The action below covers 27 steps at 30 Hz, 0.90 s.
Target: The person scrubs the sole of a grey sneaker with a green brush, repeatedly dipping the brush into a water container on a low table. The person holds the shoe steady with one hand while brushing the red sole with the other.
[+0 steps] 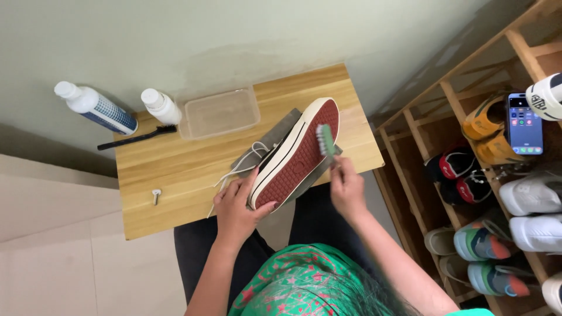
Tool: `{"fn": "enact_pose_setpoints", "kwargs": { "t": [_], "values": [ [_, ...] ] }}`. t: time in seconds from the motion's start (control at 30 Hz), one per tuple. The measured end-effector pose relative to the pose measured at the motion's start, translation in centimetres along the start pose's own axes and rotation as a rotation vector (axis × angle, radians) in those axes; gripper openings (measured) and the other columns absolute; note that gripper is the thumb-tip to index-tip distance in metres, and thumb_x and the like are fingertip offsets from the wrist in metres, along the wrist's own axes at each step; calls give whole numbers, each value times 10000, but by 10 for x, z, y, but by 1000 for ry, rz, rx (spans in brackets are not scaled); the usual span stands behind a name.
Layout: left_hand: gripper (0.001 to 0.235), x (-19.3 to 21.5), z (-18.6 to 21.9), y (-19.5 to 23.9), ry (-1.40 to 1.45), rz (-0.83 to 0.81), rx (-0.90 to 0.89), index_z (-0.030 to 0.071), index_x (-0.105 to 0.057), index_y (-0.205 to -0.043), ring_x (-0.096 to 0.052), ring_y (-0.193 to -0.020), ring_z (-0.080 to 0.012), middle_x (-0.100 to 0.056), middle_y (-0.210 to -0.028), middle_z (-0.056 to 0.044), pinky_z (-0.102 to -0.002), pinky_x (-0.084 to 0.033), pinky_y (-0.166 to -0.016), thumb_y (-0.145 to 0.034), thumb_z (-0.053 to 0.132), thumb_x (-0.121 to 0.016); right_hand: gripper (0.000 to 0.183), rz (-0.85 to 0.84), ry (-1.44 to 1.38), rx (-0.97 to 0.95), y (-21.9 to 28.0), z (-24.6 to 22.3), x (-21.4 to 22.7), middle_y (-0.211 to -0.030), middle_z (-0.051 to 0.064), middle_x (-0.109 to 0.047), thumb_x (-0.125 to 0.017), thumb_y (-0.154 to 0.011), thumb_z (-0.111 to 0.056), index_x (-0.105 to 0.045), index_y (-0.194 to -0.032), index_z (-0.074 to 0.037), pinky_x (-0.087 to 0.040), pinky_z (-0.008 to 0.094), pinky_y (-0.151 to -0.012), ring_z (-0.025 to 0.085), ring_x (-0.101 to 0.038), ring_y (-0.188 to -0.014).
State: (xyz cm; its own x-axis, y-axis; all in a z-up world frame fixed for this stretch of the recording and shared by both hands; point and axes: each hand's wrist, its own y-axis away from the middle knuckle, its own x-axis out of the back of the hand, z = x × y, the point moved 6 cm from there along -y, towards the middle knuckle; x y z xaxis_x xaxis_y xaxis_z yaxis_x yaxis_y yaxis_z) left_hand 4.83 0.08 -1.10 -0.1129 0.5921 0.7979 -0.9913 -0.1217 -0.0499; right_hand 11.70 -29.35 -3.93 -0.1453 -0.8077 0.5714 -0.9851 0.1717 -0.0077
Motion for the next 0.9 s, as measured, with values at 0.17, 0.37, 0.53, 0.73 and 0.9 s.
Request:
{"fn": "enact_pose_setpoints", "kwargs": {
  "t": [0.17,0.37,0.53,0.73,0.9],
  "values": [
    [926,-5,-4,3,-17,52,-22,453,-502,-1490,-651,-1183,-146,-628,-1208,38,-376,-382,-1043,-650,688,-814,247,63,12,-89,-15,-4,9,-840,147,-739,-545,-1028,-275,-638,-1256,-278,-537,539,-834,399,-712,-916],
    [936,-7,-9,2,9,14,-9,459,-486,-1503,-652,-1181,-181,-608,-1229,18,-387,-372,-1037,-654,675,-818,259,27,4,-82,-37,-17,5,-944,165,-755,-511,-1020,-252,-619,-1255,-263,-519,569,-887,445,-696,-975],
    [935,-6,-8,1,-2,-1,-3,483,-477,-1501,-641,-1202,-170,-598,-1244,25,-390,-352,-1044,-653,703,-802,261,-9,-12,-19,-34,-61,3,-877,227,-728,-514,-1014,-248,-617,-1254,-250,-504,592,-879,477,-688,-970],
    [920,-3,-5,2,-32,7,-15,467,-480,-1503,-641,-1199,-156,-606,-1242,23,-376,-347,-1048,-673,702,-801,269,35,-31,-26,-42,-52,7,-878,242,-722,-505,-1019,-232,-602,-1270,-235,-506,597,-869,492,-683,-963],
    [914,-3,-5,2,-13,-6,5,465,-485,-1498,-637,-1207,-165,-610,-1250,24,-387,-345,-1061,-673,702,-799,251,28,-8,-69,-33,-39,12,-892,196,-745,-502,-1021,-243,-612,-1247,-251,-528,548,-887,433,-704,-969]
  ]
}}
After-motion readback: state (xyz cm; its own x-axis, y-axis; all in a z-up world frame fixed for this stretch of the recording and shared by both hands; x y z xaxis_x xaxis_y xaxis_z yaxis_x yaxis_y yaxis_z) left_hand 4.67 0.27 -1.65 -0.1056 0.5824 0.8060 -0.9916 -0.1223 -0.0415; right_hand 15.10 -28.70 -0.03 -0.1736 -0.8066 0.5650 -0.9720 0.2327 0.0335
